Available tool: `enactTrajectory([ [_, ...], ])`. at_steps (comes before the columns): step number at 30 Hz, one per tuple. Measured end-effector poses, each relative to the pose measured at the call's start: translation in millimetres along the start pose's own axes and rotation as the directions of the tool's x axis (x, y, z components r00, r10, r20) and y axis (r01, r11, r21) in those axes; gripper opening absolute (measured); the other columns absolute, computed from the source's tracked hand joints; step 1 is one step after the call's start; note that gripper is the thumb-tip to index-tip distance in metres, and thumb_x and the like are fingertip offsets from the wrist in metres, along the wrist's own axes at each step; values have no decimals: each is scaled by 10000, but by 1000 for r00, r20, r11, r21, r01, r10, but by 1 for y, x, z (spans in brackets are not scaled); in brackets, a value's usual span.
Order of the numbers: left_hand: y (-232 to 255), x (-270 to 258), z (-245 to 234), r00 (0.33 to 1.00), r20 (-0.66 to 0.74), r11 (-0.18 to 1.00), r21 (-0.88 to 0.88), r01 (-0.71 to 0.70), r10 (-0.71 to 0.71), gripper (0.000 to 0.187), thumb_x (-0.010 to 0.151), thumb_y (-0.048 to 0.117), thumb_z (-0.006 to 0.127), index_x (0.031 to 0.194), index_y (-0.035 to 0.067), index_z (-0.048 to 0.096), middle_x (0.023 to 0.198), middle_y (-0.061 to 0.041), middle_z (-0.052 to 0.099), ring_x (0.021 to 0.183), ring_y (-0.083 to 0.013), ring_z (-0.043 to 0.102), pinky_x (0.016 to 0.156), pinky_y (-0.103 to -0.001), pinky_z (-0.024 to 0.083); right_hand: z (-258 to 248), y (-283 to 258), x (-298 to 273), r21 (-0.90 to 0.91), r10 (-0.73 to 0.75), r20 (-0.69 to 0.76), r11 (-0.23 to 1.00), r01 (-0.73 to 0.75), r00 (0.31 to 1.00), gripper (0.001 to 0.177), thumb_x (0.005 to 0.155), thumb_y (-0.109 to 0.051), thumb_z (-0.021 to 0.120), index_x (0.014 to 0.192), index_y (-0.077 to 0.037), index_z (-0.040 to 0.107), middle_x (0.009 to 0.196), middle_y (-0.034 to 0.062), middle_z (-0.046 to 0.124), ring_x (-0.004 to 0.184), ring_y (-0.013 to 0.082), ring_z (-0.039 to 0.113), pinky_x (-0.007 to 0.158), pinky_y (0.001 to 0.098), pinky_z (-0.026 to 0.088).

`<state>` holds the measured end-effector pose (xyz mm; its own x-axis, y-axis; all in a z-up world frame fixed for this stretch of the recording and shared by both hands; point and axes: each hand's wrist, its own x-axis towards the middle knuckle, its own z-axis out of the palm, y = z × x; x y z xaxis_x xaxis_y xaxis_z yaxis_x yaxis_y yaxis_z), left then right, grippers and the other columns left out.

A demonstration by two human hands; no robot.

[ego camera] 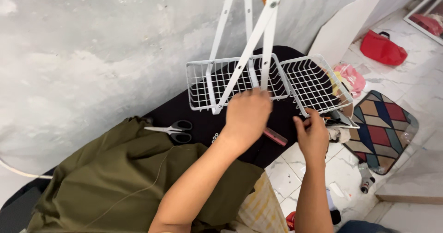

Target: The person assembles a white wire dish rack by attaching wire baskets to a frame using a screwdriver. They insert screws and washers into holes on the frame and baskets, then tighten them to secure the components.

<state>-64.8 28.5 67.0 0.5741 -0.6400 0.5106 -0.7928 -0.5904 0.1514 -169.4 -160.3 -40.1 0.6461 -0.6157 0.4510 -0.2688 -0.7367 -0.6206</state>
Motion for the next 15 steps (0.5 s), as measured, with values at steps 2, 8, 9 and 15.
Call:
enactTrajectory([
  [2,7,3,-24,981,-179,996,-30,-84,77,120,815,77,676,931,70,649,846,-77,673,718,-221,714,636,-337,534,3,7,6,22,3,-2,1000,-2,1000,201,963,-165,765,1024,-15,646,696,92,611,574,214,551,547,358,433],
  [8,-4,-6,-73,974,-180,983,-91,-156,138,108,833,72,666,921,84,605,790,-67,665,638,-280,686,563,-390,523,4,45,10,109,-18,-114,994,31,993,245,1121,-149,668,933,-11,594,710,88,609,611,155,630,549,320,437],
  [9,-9,-10,-78,975,-197,985,-117,-127,102,121,835,63,664,942,74,610,786,-68,664,626,-286,680,554,-394,518,2,52,9,124,-44,-137,990,61,990,234,1131,-141,672,957,-6,593,734,80,624,632,138,636,565,298,447],
  [15,-34,-26,-88,949,-312,964,-264,-38,-48,135,888,80,670,1008,57,612,841,-78,652,669,-301,670,594,-404,508,-5,67,0,309,-99,-222,936,167,970,199,1204,-34,659,1036,42,583,800,92,642,693,117,637,635,233,491],
])
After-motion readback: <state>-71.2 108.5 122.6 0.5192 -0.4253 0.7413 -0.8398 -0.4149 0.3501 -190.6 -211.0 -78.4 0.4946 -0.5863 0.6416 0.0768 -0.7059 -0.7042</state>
